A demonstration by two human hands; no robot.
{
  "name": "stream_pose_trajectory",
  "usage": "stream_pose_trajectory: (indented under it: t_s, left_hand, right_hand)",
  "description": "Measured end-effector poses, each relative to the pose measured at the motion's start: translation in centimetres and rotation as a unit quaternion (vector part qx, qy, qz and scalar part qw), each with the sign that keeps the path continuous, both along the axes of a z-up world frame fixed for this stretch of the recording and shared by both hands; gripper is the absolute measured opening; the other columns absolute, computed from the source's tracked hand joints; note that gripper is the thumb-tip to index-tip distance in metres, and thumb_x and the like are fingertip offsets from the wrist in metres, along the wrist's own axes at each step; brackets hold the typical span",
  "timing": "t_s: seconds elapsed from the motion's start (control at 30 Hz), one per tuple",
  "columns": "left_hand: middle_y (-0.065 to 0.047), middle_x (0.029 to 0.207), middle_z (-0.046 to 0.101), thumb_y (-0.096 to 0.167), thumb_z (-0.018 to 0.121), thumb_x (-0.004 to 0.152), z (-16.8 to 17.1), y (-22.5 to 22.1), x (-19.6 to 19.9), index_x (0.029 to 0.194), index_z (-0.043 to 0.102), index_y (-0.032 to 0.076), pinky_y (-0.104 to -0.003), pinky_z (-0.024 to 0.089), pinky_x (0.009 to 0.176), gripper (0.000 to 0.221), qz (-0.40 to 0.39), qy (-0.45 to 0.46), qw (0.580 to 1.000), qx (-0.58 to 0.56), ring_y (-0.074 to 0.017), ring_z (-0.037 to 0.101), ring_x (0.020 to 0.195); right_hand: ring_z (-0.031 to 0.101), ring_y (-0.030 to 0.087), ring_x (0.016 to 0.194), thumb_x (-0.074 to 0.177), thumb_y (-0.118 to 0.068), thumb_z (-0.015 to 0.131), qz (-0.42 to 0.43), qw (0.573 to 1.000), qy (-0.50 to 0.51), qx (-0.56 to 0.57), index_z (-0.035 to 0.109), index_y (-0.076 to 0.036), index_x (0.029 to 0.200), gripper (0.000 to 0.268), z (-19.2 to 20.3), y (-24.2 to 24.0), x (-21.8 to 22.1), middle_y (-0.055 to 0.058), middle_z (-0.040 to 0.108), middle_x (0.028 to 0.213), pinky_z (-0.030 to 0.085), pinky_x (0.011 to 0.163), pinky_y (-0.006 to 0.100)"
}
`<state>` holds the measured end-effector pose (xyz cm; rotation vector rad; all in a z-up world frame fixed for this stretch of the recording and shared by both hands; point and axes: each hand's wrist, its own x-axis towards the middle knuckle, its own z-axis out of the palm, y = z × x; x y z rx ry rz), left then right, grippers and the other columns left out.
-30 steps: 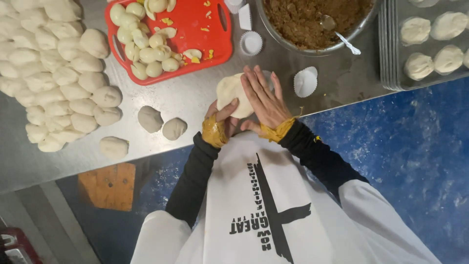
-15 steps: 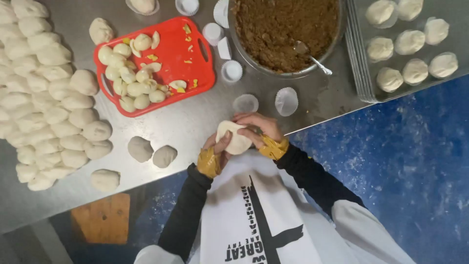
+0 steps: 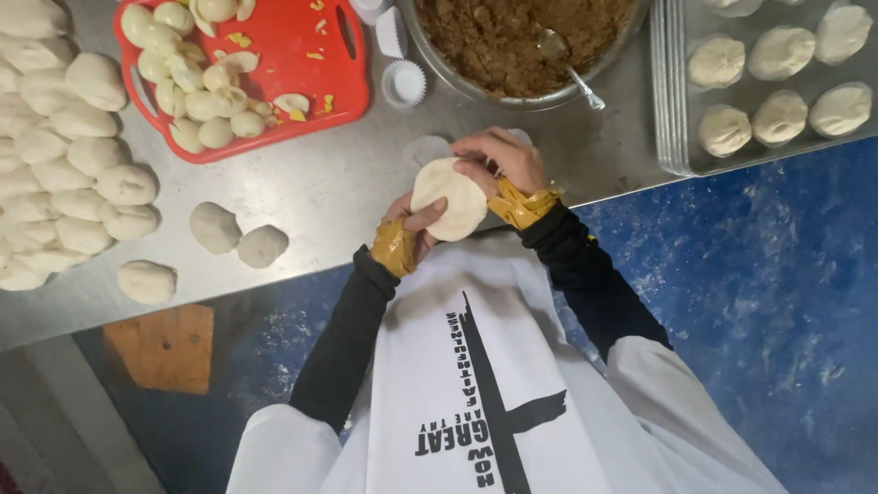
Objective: Stuffing and shaping dough buns with a meat and egg filling.
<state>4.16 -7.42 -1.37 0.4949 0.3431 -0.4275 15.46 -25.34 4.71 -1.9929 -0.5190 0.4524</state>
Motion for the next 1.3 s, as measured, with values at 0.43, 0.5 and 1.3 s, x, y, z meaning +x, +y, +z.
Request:
stream_pose_trajectory:
  t_s: [0.43,0.5,1.3]
  left_hand:
    - [-0.008,0.115,0.069,0.023,0.068,0.099,-0.4,-4.7,-0.7,0.134,0.056,-0.004,-0.025,0.057,0.080,0.046,0.107,0.120,0.985,0.059,-0.0136,0.068,0.097]
    - [-0.007,0.111,0.068,0.024,0.069,0.101,-2.2,-4.7,-1.6,0.134,0.057,-0.004,-0.024,0.054,0.073,0.045,0.119,0.112,0.985,0.064,-0.0125,0.066,0.090]
    - [-0.013,0.129,0.067,0.023,0.071,0.097,-2.1,-1.4,-3.6,0.135,0.056,-0.005,-0.037,0.058,0.102,0.050,0.199,0.122,0.964,0.129,-0.0227,0.068,0.116]
  right_hand:
    - [0.070,0.011,0.084,0.095,-0.025,0.080,-0.027,0.999,0.027,-0.007,0.073,-0.008,0.116,0.028,-4.4,-6.4,3.5,0.003,0.074,0.100,0.058,0.074,0.028]
    - [0.073,0.013,0.089,0.100,-0.028,0.077,-0.070,0.994,-0.069,-0.042,0.072,-0.008,0.118,0.027,-3.6,-7.4,5.8,0.001,0.073,0.105,0.060,0.077,0.030]
    - [0.061,0.029,0.087,0.077,-0.012,0.076,-0.015,0.786,-0.440,-0.434,0.069,-0.008,0.111,0.034,-9.2,-15.2,21.7,0.013,0.061,0.107,0.054,0.062,0.041]
